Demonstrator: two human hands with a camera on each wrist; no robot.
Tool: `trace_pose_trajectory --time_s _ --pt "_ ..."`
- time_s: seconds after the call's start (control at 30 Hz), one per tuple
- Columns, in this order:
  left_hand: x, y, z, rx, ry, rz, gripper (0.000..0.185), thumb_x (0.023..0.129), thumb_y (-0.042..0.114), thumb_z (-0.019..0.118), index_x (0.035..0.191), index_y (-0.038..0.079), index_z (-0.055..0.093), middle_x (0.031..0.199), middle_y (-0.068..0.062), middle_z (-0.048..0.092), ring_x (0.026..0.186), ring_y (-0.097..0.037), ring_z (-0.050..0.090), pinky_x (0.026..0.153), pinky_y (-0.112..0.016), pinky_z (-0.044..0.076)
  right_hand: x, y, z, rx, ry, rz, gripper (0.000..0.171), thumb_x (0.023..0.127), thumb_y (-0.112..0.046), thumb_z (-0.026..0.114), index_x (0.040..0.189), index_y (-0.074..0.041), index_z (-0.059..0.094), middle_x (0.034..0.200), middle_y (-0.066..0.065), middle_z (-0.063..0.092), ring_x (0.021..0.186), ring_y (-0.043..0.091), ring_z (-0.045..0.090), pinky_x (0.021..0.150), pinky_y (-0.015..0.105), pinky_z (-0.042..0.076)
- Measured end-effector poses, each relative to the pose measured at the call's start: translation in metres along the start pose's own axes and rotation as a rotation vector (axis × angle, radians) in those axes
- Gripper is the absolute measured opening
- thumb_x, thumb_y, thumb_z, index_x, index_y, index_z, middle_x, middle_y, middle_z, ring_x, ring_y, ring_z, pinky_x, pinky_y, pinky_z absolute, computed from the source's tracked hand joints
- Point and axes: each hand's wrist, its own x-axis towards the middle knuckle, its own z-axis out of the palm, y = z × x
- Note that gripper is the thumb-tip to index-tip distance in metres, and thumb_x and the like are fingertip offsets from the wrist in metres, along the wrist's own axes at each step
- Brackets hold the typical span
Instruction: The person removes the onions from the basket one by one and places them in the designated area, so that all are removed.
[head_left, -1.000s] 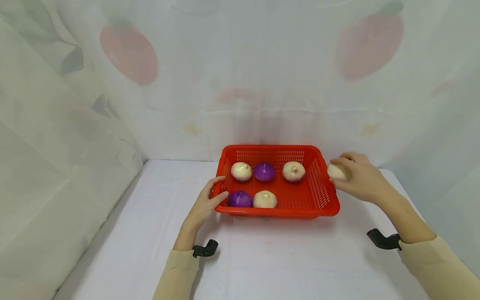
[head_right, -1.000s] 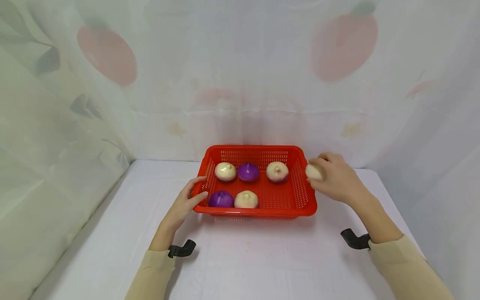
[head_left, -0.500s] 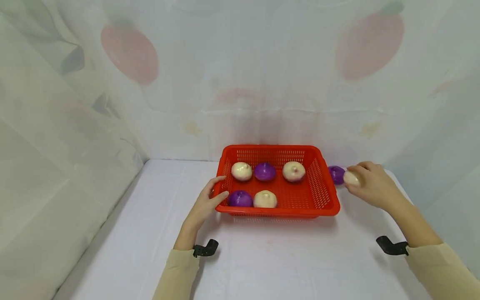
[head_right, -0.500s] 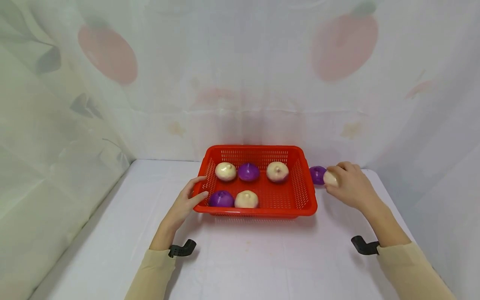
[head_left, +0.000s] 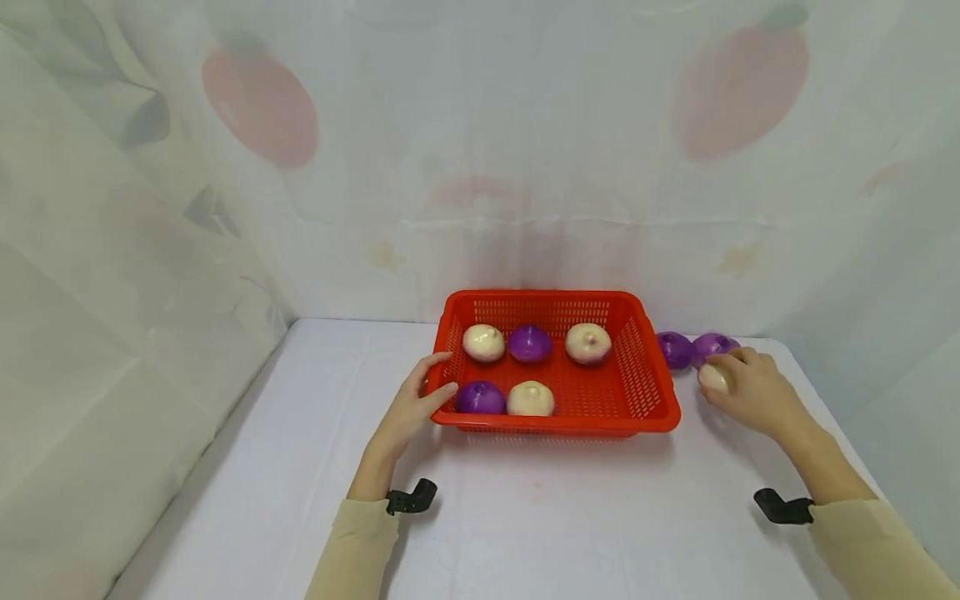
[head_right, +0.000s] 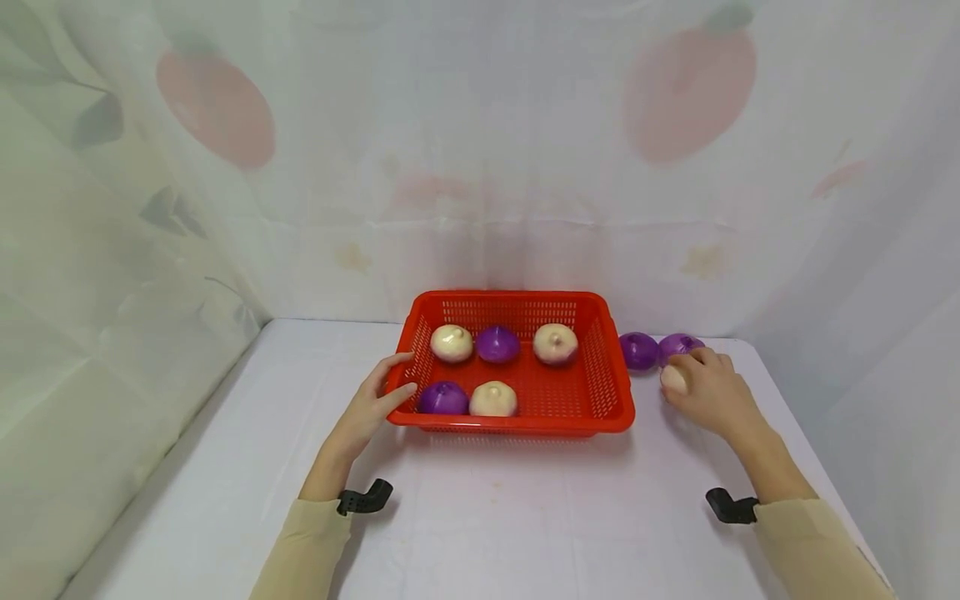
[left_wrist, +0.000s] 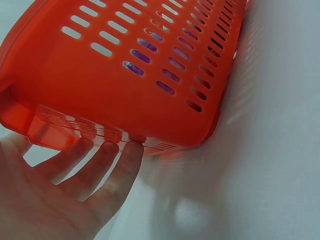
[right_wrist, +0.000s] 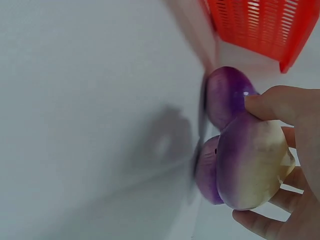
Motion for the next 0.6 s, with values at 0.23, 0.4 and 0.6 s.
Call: trace_pose_trajectory --time_s 0.23,0.4,0.6 --pt "-0.002 -0.002 0.0 -0.017 0.001 0.034 0.061 0.097 0.032 0.07 0.151 0.018 0.045 0.155 -0.009 0.041 0.138 -0.036 0.045 0.111 -0.055 0.038 -0.005 0.007 0.008 -0.009 -0.098 0.06 0.059 0.09 -0.035 0.074 0.132 0.003 0.059 0.133 0.038 0.045 0.114 0.058 0.04 0.085 0.078 0.041" --pt "-0.001 -0.002 0.0 -0.016 0.002 0.03 0.061 0.098 0.031 0.069 0.152 0.018 0.044 0.156 -0.011 0.04 0.137 -0.036 0.047 0.11 -0.054 0.04 -0.005 0.011 0.012 -0.019 -0.1 0.065 0.062 0.088 -0.034 0.076 0.133 0.004 0.057 0.132 0.038 0.044 0.113 0.058 0.04 0.084 0.077 0.042" --pt "-0.002 0.003 0.0 -0.023 -0.003 0.014 0.058 0.099 0.026 0.068 0.151 0.017 0.043 0.157 -0.018 0.038 0.136 -0.038 0.047 0.11 -0.054 0.04 -0.006 0.011 0.01 -0.022 -0.112 0.077 0.064 0.087 -0.036 0.078 0.133 0.003 0.057 0.13 0.04 0.044 0.113 0.06 0.04 0.083 0.078 0.043"
